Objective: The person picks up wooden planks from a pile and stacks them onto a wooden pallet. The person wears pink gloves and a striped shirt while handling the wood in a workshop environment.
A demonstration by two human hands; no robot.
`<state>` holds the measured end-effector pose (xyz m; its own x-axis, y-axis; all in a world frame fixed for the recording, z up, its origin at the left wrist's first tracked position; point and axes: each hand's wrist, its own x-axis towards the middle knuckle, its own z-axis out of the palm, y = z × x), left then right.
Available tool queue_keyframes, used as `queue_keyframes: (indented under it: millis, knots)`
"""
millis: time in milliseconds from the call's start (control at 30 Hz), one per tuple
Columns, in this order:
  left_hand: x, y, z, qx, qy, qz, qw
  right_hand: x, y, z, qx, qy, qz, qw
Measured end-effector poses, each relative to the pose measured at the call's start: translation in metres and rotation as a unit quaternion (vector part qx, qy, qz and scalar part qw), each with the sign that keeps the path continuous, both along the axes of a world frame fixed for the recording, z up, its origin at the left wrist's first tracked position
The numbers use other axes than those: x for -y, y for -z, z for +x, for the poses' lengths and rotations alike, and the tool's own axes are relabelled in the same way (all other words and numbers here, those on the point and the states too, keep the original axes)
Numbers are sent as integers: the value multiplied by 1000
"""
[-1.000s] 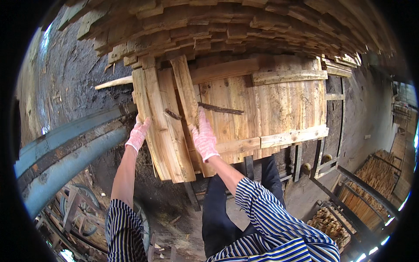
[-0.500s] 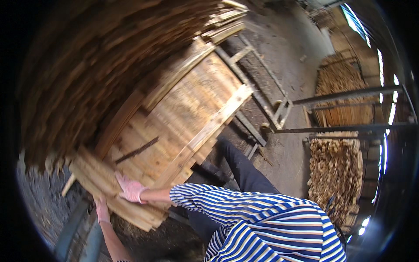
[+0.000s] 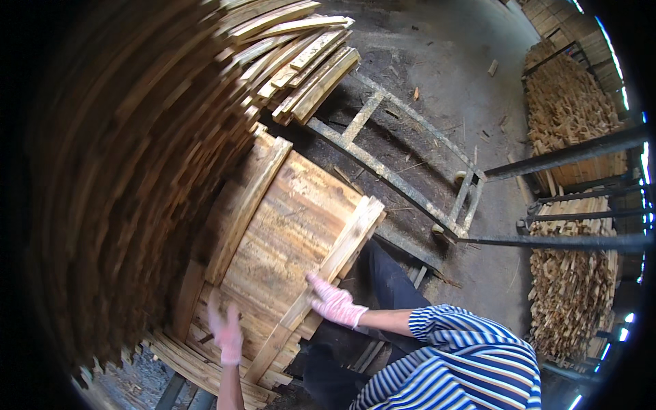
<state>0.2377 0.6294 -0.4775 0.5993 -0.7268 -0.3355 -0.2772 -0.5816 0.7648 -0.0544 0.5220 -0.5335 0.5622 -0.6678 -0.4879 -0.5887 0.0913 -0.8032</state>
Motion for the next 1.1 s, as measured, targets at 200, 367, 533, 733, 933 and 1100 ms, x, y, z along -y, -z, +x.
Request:
queue_keyframes:
  millis: [200,367,533,733,933,1100]
  knots:
    - [392,67,-58,-5,139,-197,970,241,32,-76,7,152,-116,982]
    - [593,148,-21,206,231,5,951,421,114,-78,52,218,-37,974]
    - [671,193,-12,147,257,236,926,556,175,-32,23,228,-16,973]
    - [708,237,-13,-25,174,237,956,678,258,54,295,403,152,853]
    - [711,221,-31,-61,159,227,959,686,286,73,334,465,236,785]
    - [664,189,-78,-282,196,128,930,663,221,8,384,356,350,777]
